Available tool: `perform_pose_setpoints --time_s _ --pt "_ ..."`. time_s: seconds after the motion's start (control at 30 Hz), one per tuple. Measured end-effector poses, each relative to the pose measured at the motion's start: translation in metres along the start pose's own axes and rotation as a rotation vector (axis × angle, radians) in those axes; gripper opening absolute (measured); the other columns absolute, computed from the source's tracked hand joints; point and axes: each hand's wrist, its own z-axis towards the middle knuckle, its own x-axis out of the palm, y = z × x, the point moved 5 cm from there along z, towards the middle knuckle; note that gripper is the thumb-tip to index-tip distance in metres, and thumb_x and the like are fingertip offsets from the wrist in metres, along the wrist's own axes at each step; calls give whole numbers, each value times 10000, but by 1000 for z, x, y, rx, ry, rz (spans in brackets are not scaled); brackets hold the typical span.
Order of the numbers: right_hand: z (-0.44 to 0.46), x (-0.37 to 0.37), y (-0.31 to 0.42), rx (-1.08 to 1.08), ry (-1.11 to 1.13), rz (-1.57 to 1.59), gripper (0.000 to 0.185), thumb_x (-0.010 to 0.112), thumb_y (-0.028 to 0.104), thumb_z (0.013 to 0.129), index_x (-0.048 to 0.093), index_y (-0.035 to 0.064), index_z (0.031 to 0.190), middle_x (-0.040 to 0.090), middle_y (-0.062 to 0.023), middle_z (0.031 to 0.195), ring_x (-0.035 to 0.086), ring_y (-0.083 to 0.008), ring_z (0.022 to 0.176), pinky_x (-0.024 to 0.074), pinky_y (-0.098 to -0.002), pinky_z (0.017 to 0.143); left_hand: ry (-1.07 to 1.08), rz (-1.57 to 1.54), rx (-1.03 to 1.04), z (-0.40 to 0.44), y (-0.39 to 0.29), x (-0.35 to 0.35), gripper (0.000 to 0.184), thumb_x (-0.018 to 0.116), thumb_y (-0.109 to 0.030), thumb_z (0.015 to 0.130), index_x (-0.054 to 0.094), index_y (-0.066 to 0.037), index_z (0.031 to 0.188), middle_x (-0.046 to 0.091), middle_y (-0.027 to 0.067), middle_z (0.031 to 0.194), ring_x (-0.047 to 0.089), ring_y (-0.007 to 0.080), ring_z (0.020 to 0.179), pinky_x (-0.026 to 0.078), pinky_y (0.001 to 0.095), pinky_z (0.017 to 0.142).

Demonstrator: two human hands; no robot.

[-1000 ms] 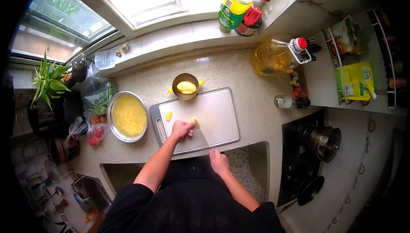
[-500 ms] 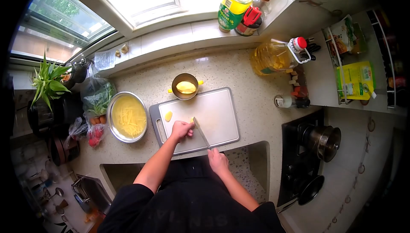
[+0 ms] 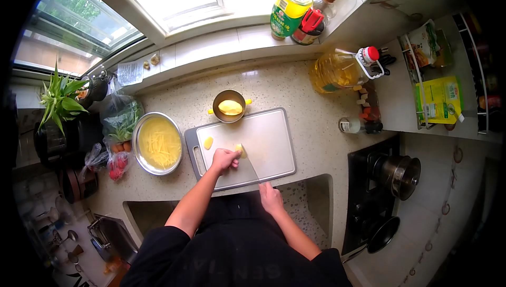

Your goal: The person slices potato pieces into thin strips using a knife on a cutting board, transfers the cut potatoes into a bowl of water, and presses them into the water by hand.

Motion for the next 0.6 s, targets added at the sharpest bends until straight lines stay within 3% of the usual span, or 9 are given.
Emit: perform_pose_setpoints --time_s 0.6 --pt "2 3 15 36 -7 -164 373 476 403 1052 560 55 948 653 -277 768 632 -517 785 474 -607 663 -1 16 -6 1 0 1 309 772 -231 907 731 55 797 699 99 660 634 146 492 515 270 481"
